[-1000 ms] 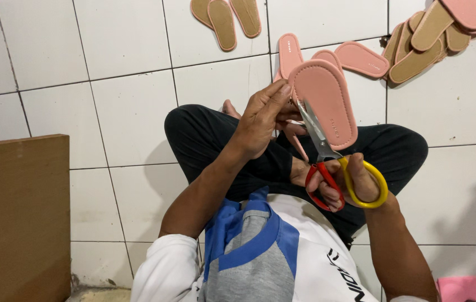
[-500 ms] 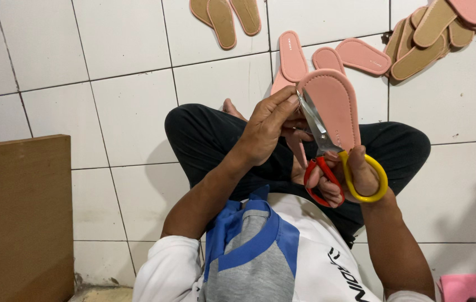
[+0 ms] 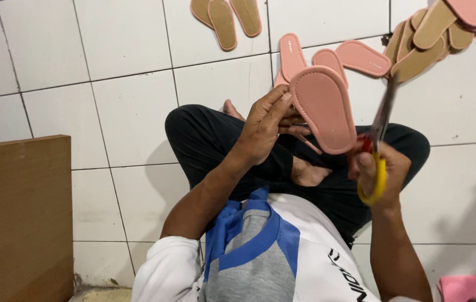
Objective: The person sits on the floor and uses scissors to trim the edges of pink shoe insoles. They hold each insole with one hand and carefully cut along the perimeter with the other, occasionally flipping the insole to trim the other side. Trimmed pieces fall onto the floor.
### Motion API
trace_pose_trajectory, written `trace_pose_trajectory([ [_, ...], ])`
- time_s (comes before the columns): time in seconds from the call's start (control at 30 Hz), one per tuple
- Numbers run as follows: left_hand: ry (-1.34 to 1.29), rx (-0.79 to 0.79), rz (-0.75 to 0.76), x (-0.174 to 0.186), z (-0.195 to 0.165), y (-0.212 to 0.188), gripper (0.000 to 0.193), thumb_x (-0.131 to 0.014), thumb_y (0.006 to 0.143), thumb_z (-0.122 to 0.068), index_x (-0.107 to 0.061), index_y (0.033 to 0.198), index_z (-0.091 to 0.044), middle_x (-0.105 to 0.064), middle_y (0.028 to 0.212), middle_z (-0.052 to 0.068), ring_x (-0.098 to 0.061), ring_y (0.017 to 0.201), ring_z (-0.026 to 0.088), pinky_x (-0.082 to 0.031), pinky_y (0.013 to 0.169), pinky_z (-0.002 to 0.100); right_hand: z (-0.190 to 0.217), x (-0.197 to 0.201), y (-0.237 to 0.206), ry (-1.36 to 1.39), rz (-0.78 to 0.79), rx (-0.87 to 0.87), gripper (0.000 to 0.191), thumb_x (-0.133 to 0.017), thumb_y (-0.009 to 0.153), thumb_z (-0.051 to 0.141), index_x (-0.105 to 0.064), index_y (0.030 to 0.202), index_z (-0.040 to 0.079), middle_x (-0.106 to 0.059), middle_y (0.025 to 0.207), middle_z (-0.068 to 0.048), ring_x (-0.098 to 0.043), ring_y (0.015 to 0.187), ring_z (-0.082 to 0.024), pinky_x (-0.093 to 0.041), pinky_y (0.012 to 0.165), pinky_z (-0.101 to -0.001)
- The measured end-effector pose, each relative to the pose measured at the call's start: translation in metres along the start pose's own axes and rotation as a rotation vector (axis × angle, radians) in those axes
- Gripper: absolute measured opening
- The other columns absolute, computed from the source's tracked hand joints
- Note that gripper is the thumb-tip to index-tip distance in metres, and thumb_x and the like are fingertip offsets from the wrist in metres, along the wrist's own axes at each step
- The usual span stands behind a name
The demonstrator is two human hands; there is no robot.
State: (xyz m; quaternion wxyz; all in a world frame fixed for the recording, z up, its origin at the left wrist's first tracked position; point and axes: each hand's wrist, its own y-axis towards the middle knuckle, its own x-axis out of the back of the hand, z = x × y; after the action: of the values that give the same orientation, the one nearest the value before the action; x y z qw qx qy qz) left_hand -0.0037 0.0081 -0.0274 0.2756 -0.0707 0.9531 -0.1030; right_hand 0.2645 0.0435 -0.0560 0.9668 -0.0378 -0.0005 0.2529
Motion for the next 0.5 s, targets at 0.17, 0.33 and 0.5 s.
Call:
trace_pose_trajectory([
  [0.17, 0.094, -0.064, 0.022, 0.001, 0.006, -0.001, 0.037, -0.044, 0.118, -0.024, -0.055, 0.141, 0.002, -0.066, 0.126, 0.015, -0.064, 0.118, 0.021, -0.053, 0.105, 0.037, 0.026, -0.019, 0.023, -0.074, -0.136, -0.107, 0.027, -0.075, 0.098, 0.017, -0.064, 0.103, -0.006, -0.064, 0.075, -0.005, -0.060, 0.062, -0.008, -0.050, 0.055, -0.0217],
  [0.33, 0.260, -0.288, -0.210, 0.027, -0.022, 0.000, 0.039, -0.046, 0.114, -0.025, -0.046, 0.145, -0.002, -0.062, 0.142, 0.012, -0.060, 0.131, 0.023, -0.045, 0.117, 0.040, 0.046, -0.021, 0.031, -0.071, -0.171, -0.116, 0.023, -0.074, 0.097, 0.017, -0.065, 0.101, -0.004, -0.061, 0.071, -0.005, -0.057, 0.058, -0.009, -0.046, 0.051, -0.0218],
  [0.5, 0.061, -0.135, 0.068, 0.008, -0.007, -0.002, 0.046, -0.052, 0.110, -0.025, -0.039, 0.152, -0.009, -0.058, 0.143, 0.010, -0.057, 0.136, 0.018, -0.044, 0.120, 0.034, 0.048, -0.027, 0.040, 0.169, -0.082, -0.199, 0.020, -0.069, 0.098, 0.015, -0.065, 0.102, -0.004, -0.061, 0.074, -0.003, -0.053, 0.057, -0.007, -0.043, 0.052, -0.0207],
])
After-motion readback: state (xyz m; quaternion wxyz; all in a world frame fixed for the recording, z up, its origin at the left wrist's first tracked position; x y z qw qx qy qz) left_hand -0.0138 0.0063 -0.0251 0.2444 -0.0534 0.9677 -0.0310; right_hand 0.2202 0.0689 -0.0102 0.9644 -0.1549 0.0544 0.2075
